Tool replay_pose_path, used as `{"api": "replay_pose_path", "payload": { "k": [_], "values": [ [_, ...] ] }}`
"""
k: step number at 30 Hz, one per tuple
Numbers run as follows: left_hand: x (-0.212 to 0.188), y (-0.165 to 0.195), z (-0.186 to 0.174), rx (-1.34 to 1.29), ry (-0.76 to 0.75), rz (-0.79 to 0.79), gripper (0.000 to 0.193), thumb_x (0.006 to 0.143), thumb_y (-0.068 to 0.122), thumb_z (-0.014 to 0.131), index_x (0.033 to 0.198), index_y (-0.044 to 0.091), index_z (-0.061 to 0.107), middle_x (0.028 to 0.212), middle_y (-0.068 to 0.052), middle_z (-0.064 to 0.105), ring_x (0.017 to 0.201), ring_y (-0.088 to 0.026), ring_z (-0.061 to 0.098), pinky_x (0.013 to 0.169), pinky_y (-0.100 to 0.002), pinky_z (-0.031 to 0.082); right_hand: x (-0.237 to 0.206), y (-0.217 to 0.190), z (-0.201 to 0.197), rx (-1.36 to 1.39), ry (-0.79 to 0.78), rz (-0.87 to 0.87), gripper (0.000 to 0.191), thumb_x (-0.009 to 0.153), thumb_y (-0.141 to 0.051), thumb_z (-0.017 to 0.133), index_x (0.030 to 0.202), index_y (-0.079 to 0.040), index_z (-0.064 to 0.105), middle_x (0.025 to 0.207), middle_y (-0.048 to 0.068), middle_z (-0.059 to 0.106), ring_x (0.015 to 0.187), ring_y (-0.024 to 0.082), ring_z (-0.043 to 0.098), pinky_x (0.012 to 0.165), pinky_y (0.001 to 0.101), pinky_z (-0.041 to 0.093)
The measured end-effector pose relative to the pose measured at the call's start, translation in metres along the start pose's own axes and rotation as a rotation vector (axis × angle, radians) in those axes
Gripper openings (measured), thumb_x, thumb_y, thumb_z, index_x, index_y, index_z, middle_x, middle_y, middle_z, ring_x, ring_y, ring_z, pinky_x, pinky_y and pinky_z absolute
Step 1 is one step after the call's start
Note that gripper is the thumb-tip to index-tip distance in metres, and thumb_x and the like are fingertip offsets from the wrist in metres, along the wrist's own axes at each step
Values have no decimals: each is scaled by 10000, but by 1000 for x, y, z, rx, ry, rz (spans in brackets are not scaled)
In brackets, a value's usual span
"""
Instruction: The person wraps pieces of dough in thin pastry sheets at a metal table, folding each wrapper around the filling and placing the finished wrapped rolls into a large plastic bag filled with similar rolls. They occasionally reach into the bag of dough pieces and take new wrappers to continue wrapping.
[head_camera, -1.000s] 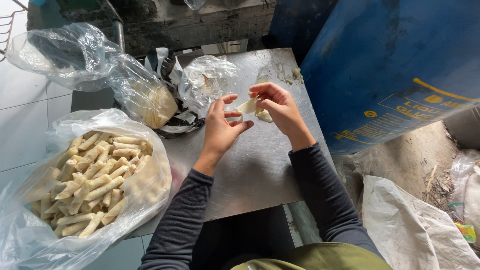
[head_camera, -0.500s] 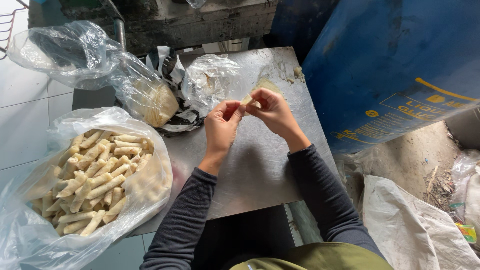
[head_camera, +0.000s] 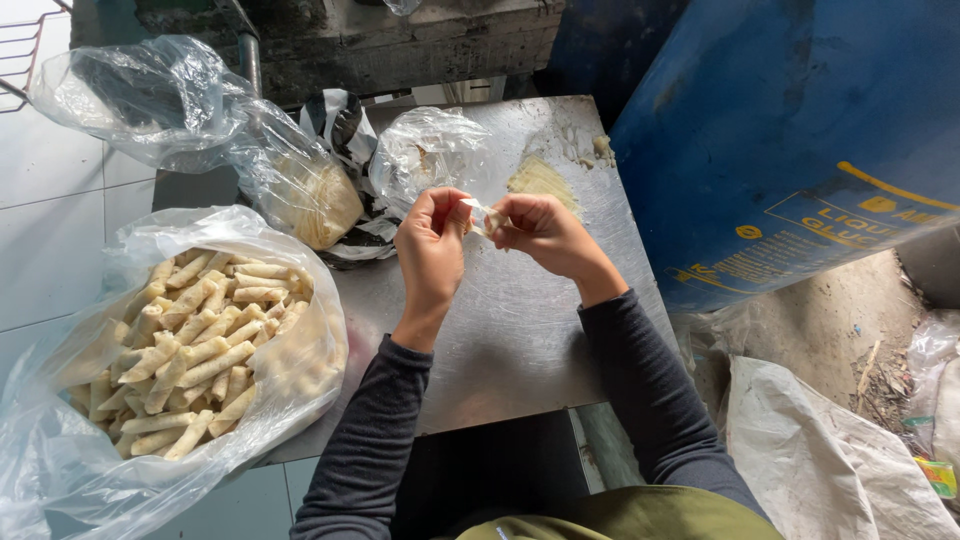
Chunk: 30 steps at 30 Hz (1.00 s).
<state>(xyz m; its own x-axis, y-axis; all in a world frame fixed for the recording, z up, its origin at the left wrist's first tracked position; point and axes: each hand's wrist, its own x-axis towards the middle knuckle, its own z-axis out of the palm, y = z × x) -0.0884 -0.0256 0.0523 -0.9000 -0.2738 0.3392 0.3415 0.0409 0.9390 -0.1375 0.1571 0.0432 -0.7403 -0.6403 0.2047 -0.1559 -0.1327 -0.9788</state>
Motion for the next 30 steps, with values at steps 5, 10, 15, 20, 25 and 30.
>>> {"api": "replay_pose_path", "payload": {
  "k": [5, 10, 15, 20, 25, 30],
  "values": [
    [-3, 43, -36, 602, 200, 258, 48, 995, 94, 704, 1012, 49, 700, 931, -58, 721, 796, -181, 679, 666, -317, 539, -13, -20, -30, 126, -29, -79, 63, 976, -12, 731, 978, -65, 697, 993, 22, 722, 894, 100, 681, 820, 266, 593],
    [-30, 77, -60, 1431, 141, 209, 213, 921, 27, 719, 1124, 91, 717, 1089, -81, 678, 1024, -240, 667, 892, -359, 545, -21, -27, -57, -229, 345, 107, 146, 1001, -68, 653, 1107, -35, 747, 1019, 22, 753, 845, 65, 637, 760, 222, 537],
    [-29, 76, -45, 1301, -5, 320, 415, 799, 215, 793, 1183, 91, 698, 1171, -118, 678, 1097, -288, 634, 964, -445, 483, -25, -28, -67, -362, 292, 208, 182, 970, -42, 666, 1123, -13, 761, 959, 27, 746, 795, 63, 620, 722, 228, 531],
    [2, 18, 32, 391, -384, 4, 515, 883, 253, 797, 1295, 15, 599, 1188, -160, 695, 988, -224, 697, 824, -356, 575, -28, -33, -66, -235, 208, 197, 180, 991, -56, 651, 1148, -28, 735, 960, -1, 729, 818, 32, 624, 731, 211, 522],
    [25, -44, 73, -36, -344, -254, 270, 915, 221, 756, 1045, -14, 737, 920, -134, 796, 794, -186, 751, 690, -308, 606, -28, -33, -69, -285, 242, 193, 133, 941, -91, 723, 1045, -14, 692, 882, 9, 713, 785, 53, 636, 681, 222, 521],
    [16, -64, 86, 322, -127, -141, 150, 903, 151, 694, 961, 13, 689, 853, -123, 769, 773, -245, 770, 699, -368, 593, -22, -20, -73, -448, 340, 313, 119, 910, -103, 751, 994, -21, 731, 815, 19, 724, 719, 69, 632, 628, 242, 514]
  ]
}}
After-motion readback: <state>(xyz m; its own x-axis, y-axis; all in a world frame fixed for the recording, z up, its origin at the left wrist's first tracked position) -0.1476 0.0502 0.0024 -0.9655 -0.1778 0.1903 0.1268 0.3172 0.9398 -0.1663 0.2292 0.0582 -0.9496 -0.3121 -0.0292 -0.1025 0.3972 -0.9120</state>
